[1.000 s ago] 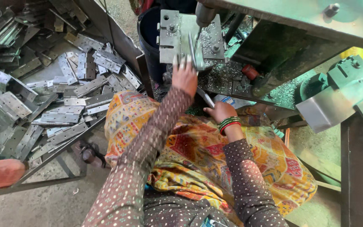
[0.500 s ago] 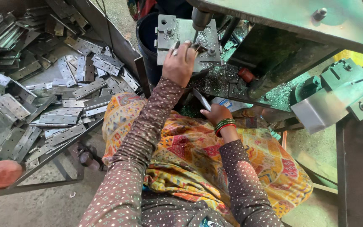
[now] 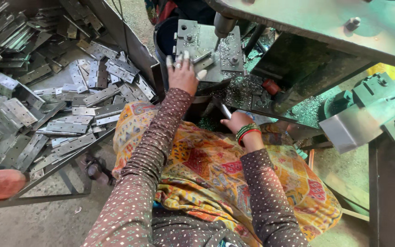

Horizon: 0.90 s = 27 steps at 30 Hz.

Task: The person sits on the floor and repeatedly places metal hinge pieces into a jig on a drill press, activates the drill, and removes the processed pieces. The person handles the metal pieces by hand and uses a lever to operate the machine.

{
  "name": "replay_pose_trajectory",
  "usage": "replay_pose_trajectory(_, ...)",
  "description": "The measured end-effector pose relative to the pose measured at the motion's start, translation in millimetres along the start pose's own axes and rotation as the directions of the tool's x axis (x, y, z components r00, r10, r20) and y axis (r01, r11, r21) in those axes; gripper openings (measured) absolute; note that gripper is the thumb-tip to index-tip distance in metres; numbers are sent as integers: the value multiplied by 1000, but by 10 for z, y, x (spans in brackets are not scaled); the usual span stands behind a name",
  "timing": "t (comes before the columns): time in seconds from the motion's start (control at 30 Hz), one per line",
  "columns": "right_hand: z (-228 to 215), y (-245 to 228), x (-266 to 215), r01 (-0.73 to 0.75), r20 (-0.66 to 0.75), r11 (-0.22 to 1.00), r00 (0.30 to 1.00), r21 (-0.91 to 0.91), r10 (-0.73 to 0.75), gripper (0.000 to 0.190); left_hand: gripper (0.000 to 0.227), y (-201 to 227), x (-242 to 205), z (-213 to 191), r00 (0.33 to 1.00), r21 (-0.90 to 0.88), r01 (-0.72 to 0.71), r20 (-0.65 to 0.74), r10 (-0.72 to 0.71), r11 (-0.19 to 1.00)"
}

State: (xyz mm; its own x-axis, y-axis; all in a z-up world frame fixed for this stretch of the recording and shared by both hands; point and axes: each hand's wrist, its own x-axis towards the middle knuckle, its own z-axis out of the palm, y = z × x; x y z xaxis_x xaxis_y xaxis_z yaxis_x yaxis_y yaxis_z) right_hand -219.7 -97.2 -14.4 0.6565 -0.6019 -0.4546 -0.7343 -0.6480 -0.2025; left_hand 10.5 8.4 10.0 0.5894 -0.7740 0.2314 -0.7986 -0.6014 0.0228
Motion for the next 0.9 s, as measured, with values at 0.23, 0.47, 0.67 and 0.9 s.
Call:
replay_pose_trajectory(0.23, -197, -105, -80, 19, -11, 999, 1000, -49, -20, 57, 51, 406, -58, -68, 995, -195, -70, 54, 82, 978)
replay_pose_trajectory(0.47, 176, -5, -98, -159, 49, 978, 987, 131, 154, 52, 50, 449, 35, 5, 991, -163, -42, 121, 62, 986)
replay_pose_trajectory(0.67, 999, 283, -162, 24, -327, 987, 945, 158, 29, 57, 46, 446, -25, 134, 998, -202, -67, -16, 66, 977)
replay_pose_trajectory(0.9, 411, 148, -24, 37, -152, 996, 988, 83, -24, 52, 34, 427, 65, 141, 997, -151, -67, 32, 73, 986)
